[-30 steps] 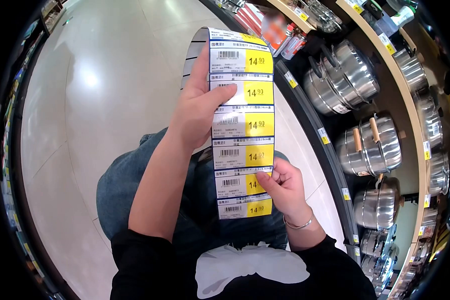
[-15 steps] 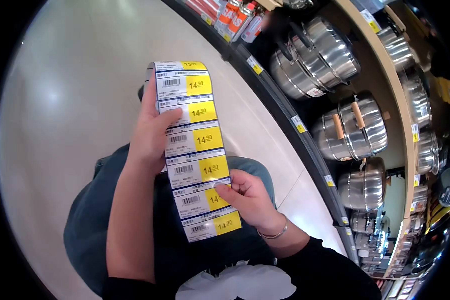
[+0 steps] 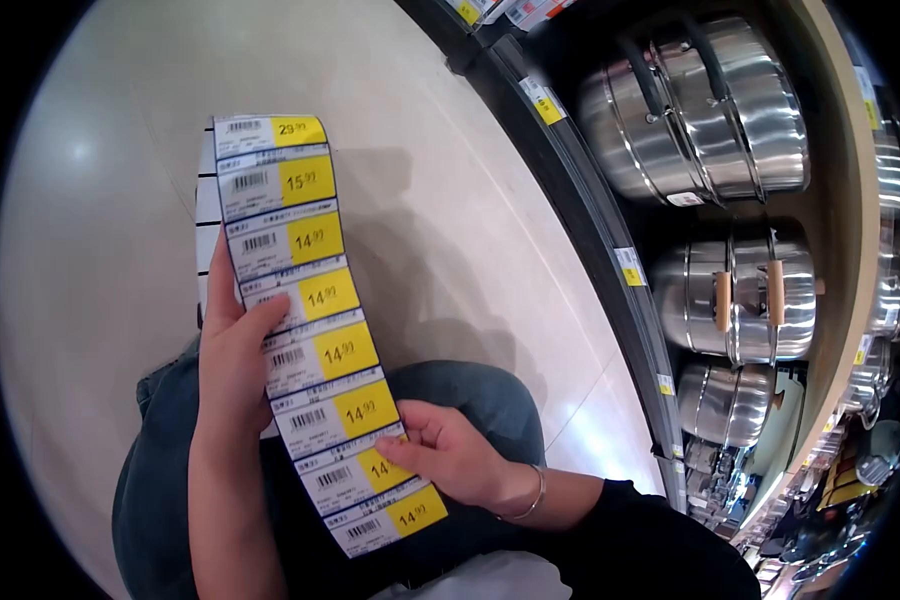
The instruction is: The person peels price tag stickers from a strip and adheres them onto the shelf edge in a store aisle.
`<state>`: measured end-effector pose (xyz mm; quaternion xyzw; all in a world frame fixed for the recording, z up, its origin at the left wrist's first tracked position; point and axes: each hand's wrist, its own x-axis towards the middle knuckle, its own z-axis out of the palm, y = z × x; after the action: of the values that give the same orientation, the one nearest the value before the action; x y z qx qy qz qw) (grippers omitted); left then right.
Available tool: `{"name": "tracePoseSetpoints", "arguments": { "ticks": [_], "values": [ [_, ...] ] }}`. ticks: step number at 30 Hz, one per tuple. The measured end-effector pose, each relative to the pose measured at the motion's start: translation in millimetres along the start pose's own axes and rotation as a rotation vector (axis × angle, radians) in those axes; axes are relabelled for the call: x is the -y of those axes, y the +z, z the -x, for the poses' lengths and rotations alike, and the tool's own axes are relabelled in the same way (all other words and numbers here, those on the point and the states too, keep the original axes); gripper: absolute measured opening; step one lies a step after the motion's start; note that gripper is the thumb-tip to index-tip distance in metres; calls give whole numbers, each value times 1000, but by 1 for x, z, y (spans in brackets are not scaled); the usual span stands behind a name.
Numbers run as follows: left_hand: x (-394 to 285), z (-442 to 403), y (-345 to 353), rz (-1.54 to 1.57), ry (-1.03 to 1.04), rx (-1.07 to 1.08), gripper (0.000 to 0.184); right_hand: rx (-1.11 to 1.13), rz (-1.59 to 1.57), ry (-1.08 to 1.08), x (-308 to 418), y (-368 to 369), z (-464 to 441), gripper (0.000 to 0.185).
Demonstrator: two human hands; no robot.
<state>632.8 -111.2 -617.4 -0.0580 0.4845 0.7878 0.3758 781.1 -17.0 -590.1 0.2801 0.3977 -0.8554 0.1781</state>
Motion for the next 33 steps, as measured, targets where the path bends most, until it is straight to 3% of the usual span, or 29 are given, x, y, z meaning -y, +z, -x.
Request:
{"name": "tracePoseSetpoints", "arguments": {
  "ticks": [12,15,17,20,29,31,33],
  "values": [
    [7,-10,1,45,0,91,60,70,-149,84,-2,-14,2,27],
    [6,-7,0,68,13,51,63,-33,-127,56,-8,-13,1,26],
    [-1,-3,3,25,57,28,63,-50,-138,16,-6,-8,1,24],
    [-21,6,11,31,197,171,60,-8,-104,-145,-5,0,6,24],
    [-70,74,20,-101,521,230,55,48,314,-450,-2,60,64,23],
    [-85,96,25,-108,556,271,55,63,386,-526,-6,72,75,23],
    [-104,119,37,256,344,152,48,49,398,-562,-10,85,87,23]
  ]
}}
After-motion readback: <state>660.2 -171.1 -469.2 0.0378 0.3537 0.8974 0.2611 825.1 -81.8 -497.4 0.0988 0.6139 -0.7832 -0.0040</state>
